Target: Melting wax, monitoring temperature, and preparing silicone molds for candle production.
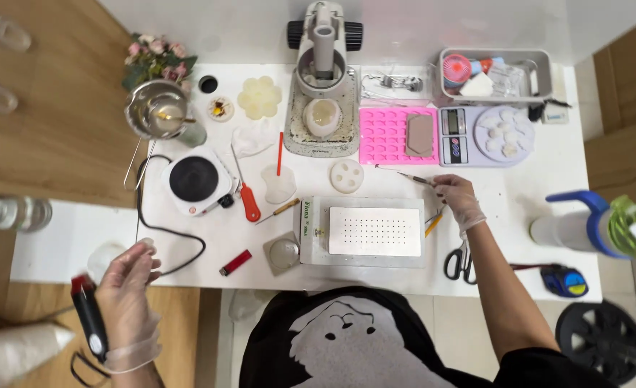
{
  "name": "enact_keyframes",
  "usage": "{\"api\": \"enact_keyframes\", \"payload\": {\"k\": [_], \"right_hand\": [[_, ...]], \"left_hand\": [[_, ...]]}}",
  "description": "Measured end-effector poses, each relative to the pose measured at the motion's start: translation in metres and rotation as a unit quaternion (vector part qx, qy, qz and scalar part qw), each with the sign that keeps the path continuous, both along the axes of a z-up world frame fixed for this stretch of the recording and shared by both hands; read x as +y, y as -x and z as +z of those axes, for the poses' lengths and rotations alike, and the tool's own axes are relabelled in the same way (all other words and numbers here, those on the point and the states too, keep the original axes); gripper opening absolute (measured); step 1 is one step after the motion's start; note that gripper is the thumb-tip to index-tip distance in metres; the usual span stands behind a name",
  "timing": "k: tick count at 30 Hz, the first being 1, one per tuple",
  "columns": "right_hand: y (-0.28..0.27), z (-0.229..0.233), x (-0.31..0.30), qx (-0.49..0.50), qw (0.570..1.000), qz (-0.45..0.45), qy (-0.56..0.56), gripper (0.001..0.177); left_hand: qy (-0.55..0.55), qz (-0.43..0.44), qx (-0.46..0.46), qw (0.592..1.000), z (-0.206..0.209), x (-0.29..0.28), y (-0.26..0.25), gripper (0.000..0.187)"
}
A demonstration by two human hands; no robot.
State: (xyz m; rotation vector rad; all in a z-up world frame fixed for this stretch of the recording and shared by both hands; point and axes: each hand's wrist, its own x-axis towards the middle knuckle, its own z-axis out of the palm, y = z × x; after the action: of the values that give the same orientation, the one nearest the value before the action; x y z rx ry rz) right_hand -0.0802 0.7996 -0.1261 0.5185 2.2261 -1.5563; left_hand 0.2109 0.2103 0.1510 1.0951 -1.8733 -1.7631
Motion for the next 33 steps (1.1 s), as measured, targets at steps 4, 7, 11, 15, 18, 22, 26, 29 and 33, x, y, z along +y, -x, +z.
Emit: {"api": "enact_keyframes", "payload": {"k": [4, 7, 11, 15, 18, 22, 26, 29, 33], "right_hand": [[0.003, -0.001, 0.005, 0.02, 0.997, 0.059, -0.05, 0.029], [0.008, -0.01, 0.011, 0.039, 0.992, 0.094, -0.069, 0.031], [0.019, -0.027, 0.033, 0.078, 0.995, 0.054, -0.036, 0.033], [0.008, 0.007, 0.028, 0.221, 0.975, -0.01, 0.028, 0.029], [-0.037, 0.073, -0.019, 0.282, 0.959, -0.028, 0.03, 0.026], [-0.107, 0.128, -0.099, 0.336, 0.939, -0.031, 0.063, 0.028], [-0.167, 0.152, -0.18, 0.369, 0.923, 0.0, 0.106, 0.034], [-0.193, 0.169, -0.245, 0.377, 0.917, 0.035, 0.125, 0.035], [-0.226, 0.187, -0.318, 0.358, 0.918, 0.111, 0.129, 0.039]], "left_hand": [[0.04, 0.059, 0.01, 0.997, 0.008, 0.027, -0.043, 0.021], [0.031, 0.123, -0.014, 0.992, -0.001, 0.045, -0.086, 0.023], [0.016, 0.171, -0.022, 0.985, -0.003, 0.057, -0.133, 0.026], [0.023, 0.171, 0.011, 0.985, -0.017, 0.035, -0.161, 0.028], [0.021, 0.133, 0.038, 0.99, -0.021, 0.004, -0.162, 0.026], [0.03, 0.096, 0.071, 0.992, -0.037, -0.047, -0.186, 0.026], [0.025, 0.057, 0.117, 0.991, -0.059, -0.088, -0.232, 0.026], [0.027, 0.063, 0.117, 0.991, -0.07, -0.113, -0.265, 0.024], [0.005, 0.077, 0.068, 0.995, -0.052, -0.125, -0.306, 0.025]]}}
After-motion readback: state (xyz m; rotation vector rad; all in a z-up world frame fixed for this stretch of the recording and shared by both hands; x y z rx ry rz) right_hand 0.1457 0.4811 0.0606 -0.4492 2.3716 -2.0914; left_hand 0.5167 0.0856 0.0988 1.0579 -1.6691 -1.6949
